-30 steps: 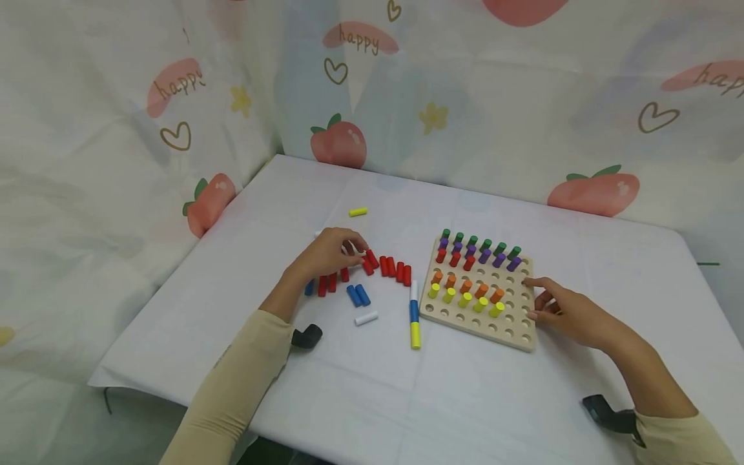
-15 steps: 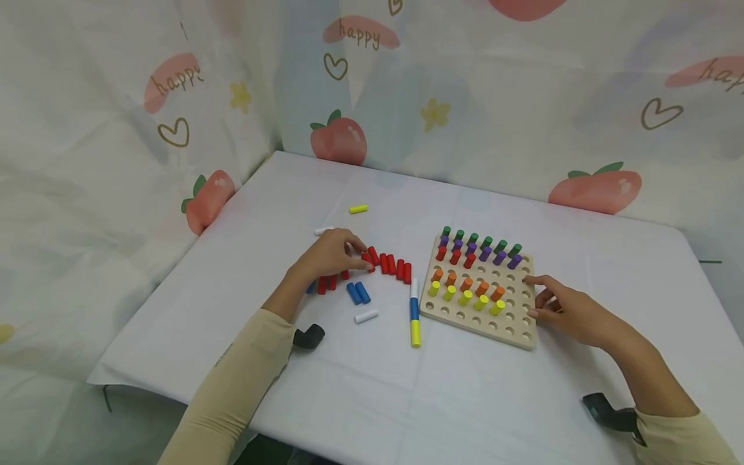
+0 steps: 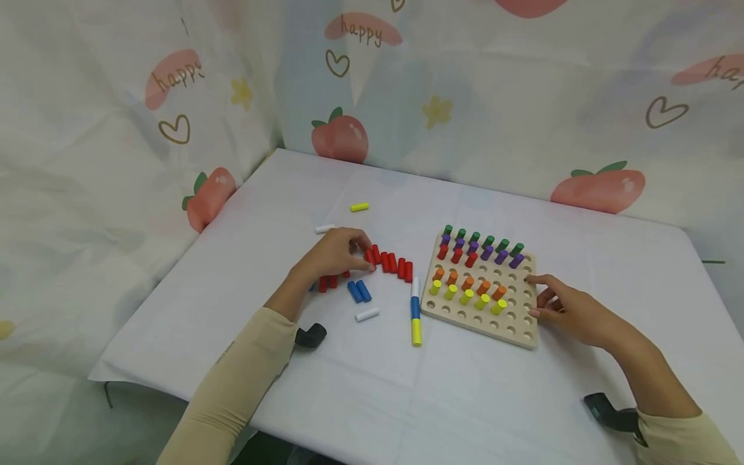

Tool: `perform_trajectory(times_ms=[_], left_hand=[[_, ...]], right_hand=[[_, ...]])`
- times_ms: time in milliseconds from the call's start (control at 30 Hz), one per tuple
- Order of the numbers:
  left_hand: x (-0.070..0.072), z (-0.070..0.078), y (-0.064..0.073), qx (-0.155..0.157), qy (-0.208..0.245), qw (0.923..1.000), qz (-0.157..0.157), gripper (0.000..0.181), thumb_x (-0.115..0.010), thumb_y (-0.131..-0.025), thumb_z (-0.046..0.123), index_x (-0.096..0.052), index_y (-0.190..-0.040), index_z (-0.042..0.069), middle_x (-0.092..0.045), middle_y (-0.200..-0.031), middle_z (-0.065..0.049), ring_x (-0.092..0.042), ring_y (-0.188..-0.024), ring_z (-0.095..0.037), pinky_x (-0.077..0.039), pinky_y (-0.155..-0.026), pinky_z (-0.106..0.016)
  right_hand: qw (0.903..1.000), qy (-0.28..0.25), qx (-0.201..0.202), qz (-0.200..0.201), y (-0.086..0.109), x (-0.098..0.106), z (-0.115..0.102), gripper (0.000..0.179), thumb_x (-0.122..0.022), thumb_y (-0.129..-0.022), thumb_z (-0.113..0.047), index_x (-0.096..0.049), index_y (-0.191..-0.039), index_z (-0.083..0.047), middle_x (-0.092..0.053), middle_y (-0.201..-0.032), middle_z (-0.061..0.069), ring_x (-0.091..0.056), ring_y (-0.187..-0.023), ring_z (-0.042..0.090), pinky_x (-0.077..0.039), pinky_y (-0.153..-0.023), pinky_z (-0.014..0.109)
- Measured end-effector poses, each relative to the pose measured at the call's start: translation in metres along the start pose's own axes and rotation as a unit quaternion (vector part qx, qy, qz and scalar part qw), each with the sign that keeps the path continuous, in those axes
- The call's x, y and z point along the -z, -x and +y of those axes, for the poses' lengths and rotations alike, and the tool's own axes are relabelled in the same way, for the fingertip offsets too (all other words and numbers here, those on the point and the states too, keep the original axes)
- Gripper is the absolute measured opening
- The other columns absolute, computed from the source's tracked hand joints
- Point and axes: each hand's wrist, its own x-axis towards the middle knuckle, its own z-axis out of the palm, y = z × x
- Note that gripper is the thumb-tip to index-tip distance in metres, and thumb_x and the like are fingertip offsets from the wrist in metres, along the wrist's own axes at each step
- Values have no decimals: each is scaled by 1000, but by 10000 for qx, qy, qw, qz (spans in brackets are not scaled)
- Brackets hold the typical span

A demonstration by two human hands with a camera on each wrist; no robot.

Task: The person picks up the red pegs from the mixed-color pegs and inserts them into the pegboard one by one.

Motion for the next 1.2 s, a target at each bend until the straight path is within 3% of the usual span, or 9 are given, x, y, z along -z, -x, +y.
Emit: perform_trajectory(times_ms=[400,867,1200], left_hand=[[-5,8,-12,-814,373,9957,-230,24,-83,-90,14,-70,-109,17,-67,-101,6,-61,-96,-14,-54,-84,-27],[-6,6,-6,-1081,511,9913,-556,19,-80,-92,12,-72,-109,16,-69,-102,6,-62,-96,-14,-54,-86,-27],[-2,1,-2,-1098,649,9904,-531,23,-81,-92,15,-78,-115,14,-71,-102,8,-64,-95,-13,-55,-85,-27]], right_hand=[[9998,110,-158,52,11,3,6,62,-71,-99,-17,-37,-148,2,-60,-108,11,-60,-96,31,-57,-81,48],[10000,53,-2,40,6,-1,5,61,-70,-101,-17,-37,-148,2,-60,-108,11,-60,-96,30,-57,-81,46],[9999,79,90,13,-1,-1,2,62,-70,-100,-17,-37,-148,2,-60,-108,11,-59,-94,28,-55,-80,44]])
